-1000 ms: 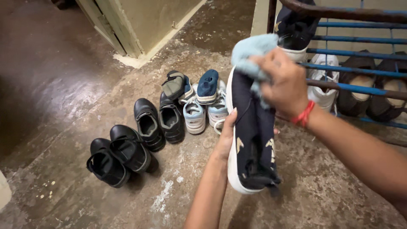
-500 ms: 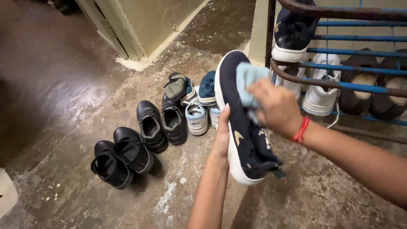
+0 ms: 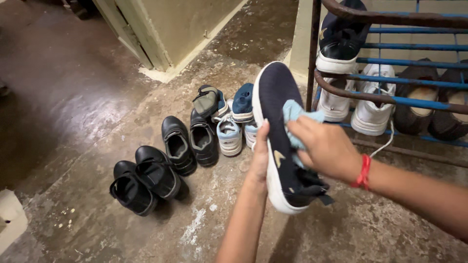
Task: The person wipes several pairs of shoes with a light blue cloth, including black sneakers, black formal shoes, grey sneakers, and blue sneakers. After wiping each shoe, the person places it on a blue metal shoe rack.
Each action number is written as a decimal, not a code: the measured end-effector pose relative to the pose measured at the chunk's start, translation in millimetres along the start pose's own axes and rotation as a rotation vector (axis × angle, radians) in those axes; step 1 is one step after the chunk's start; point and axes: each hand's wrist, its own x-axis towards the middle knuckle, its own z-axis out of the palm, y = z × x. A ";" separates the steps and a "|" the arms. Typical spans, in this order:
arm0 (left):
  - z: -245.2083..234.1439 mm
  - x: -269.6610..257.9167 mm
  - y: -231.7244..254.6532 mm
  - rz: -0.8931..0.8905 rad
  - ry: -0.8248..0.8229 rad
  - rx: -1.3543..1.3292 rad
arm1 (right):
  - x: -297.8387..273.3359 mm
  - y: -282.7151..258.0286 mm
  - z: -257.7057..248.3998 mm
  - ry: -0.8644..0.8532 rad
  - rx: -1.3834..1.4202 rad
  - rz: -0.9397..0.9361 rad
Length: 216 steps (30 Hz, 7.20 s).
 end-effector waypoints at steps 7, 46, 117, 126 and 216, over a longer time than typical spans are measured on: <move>10.4 0.9 -17.0 -0.107 -0.150 -0.088 | 50.0 45.3 -3.8 0.387 -0.010 0.062; -3.9 5.7 24.6 0.036 -0.005 -0.166 | -39.1 -17.4 -21.9 -0.042 0.559 0.058; -67.8 11.4 -13.8 0.392 0.405 2.243 | 34.9 81.8 81.9 0.086 0.116 -0.093; -150.0 8.5 28.8 0.111 0.579 2.136 | 20.9 89.1 193.5 -0.342 0.052 -0.043; -10.9 -67.6 128.4 0.537 -0.329 1.708 | 18.5 -2.1 70.8 -0.570 0.745 -0.065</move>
